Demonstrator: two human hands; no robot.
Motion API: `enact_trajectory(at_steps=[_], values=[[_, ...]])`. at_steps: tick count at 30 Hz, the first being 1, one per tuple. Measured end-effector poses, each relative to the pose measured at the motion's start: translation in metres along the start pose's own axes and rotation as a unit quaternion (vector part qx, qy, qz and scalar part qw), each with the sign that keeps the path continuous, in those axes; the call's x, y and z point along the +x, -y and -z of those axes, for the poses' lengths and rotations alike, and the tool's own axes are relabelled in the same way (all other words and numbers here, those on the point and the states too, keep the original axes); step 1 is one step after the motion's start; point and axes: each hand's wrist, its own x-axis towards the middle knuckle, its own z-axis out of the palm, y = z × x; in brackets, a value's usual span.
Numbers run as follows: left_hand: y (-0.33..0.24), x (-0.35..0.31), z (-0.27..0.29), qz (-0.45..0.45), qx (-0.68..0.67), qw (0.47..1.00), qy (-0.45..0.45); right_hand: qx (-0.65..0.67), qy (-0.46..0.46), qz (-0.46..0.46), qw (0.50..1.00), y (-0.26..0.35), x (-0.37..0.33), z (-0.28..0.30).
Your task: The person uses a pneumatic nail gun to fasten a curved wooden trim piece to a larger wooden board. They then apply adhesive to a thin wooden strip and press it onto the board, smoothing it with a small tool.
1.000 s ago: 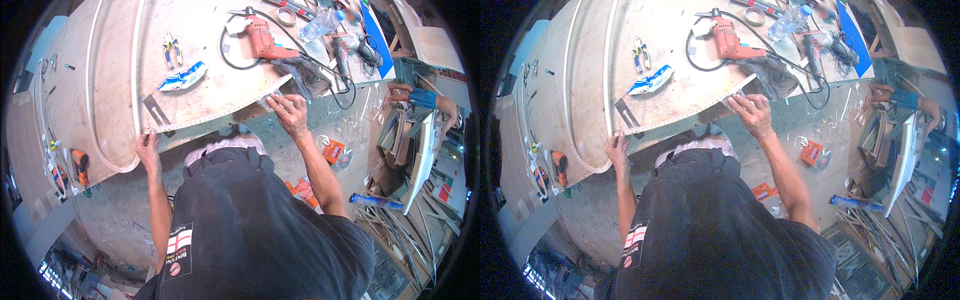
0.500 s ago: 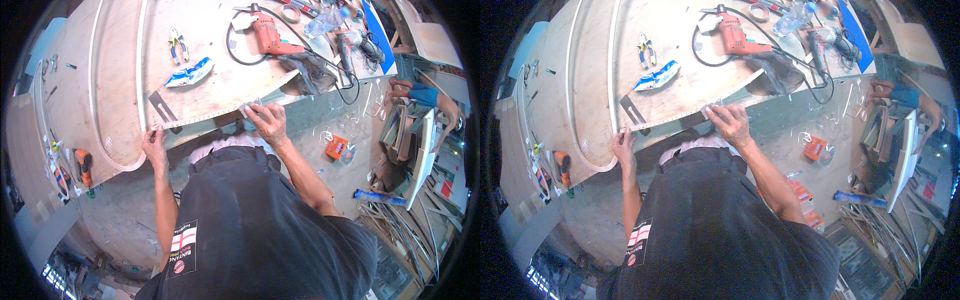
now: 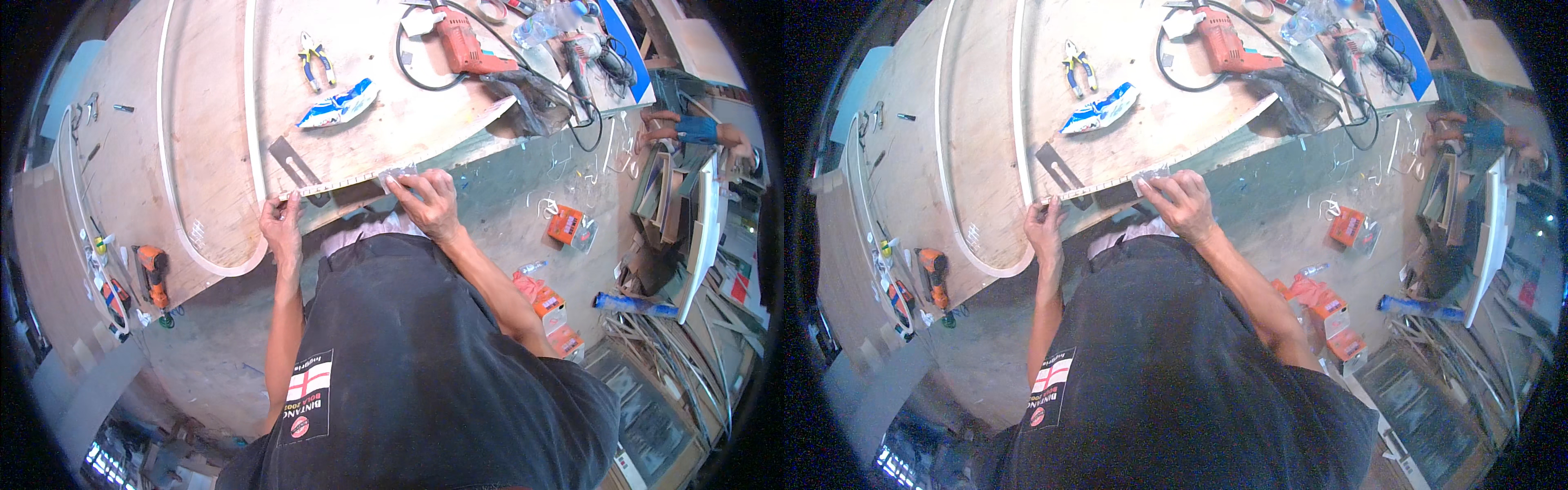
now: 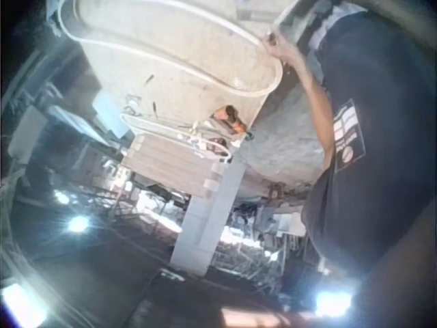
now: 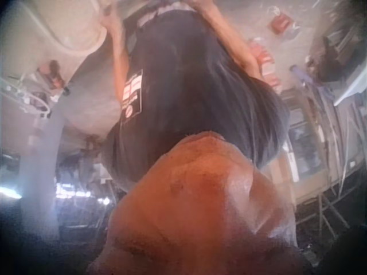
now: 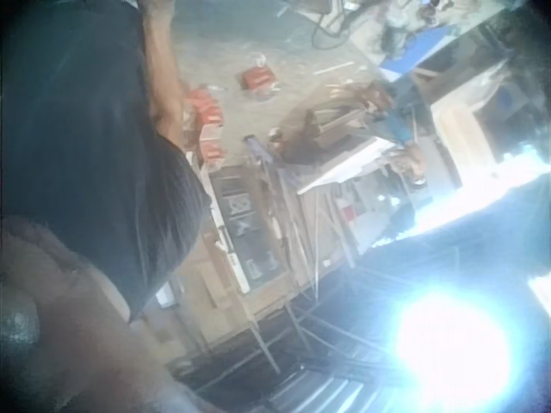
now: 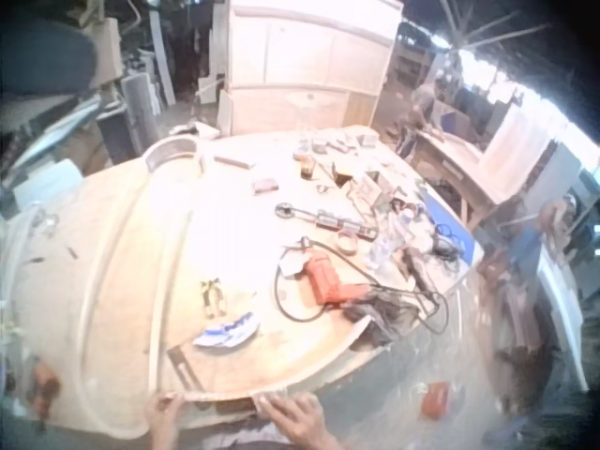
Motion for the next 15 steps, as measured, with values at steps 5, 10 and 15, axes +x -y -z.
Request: enact_trajectory(at_steps=[5, 10, 15], values=[[0.002, 0.005, 0.005, -0.039, 0.01, 0.999, 0.02, 0.03, 0.006, -0.003, 1.0, 0.023, 0.001, -0.01], [0.0, 0.005, 0.005, -0.036, 0.009, 0.999, 0.031, -0.109, -0.067, -0.175, 0.976, -0.045, 0.013, 0.04], [0.005, 0.006, 0.005, -0.024, -0.009, 0.999, 0.046, -0.101, -0.025, -0.401, 0.91, -0.158, 0.017, 0.087]])
